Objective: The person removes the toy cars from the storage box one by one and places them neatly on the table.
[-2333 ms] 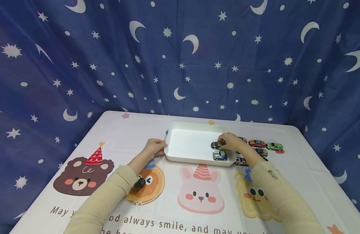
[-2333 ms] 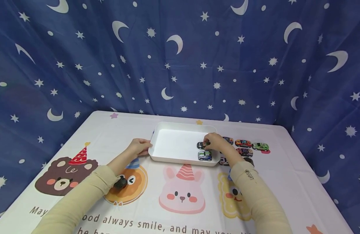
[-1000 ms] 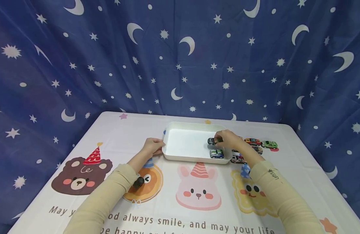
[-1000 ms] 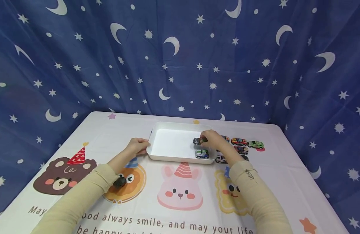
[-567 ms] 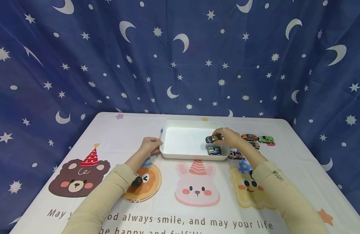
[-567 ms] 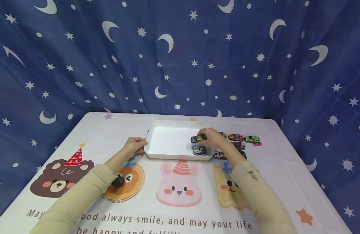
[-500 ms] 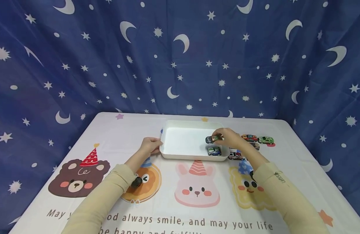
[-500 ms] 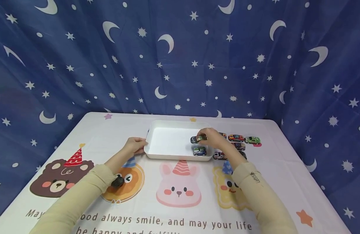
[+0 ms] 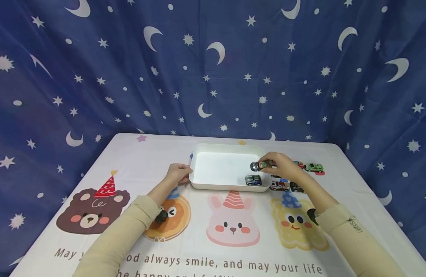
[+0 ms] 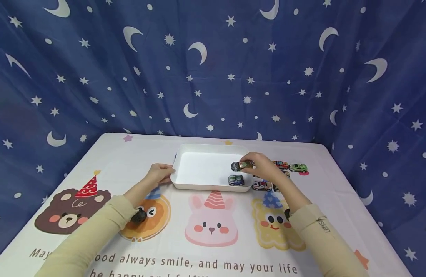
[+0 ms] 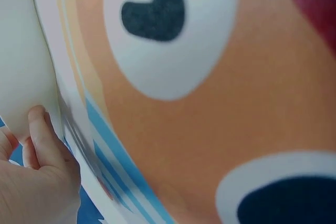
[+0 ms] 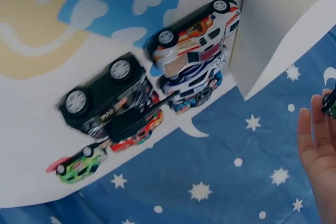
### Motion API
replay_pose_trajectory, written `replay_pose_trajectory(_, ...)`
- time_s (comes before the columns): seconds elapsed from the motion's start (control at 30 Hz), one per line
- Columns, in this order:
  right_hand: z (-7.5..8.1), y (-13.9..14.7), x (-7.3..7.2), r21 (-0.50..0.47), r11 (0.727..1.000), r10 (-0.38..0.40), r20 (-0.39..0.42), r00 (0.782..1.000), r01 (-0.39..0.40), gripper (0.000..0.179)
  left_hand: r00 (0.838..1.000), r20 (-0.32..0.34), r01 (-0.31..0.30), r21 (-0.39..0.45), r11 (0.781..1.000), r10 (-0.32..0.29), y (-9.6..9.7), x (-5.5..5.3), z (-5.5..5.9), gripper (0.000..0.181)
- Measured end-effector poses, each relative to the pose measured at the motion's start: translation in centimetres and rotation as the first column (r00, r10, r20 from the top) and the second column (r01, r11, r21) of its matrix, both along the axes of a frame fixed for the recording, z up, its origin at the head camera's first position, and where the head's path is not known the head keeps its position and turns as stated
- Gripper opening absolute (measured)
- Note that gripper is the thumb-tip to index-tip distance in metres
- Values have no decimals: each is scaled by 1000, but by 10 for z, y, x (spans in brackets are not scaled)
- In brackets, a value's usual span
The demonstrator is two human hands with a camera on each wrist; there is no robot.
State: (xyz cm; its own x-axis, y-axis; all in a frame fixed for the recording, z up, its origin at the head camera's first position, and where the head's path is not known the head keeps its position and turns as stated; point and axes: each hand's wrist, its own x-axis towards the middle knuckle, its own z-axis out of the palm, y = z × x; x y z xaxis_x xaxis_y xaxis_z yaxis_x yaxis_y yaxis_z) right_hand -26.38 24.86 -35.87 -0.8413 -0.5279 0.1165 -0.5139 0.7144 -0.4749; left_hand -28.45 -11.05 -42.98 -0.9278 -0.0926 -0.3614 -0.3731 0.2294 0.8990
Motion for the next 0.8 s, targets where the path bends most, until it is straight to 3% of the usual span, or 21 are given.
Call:
replay_pose_trajectory(0.57, 0, 35, 25, 71, 997, -26, -94, 995, 33, 29, 1000, -10, 25, 15, 1000, -24, -4, 1, 0, 32)
replay_pose_trajectory(0.8, -5, 53, 32, 70, 995, -68, -83, 994, 74, 31, 1000, -3, 13, 32, 999, -13, -3, -1, 0, 32)
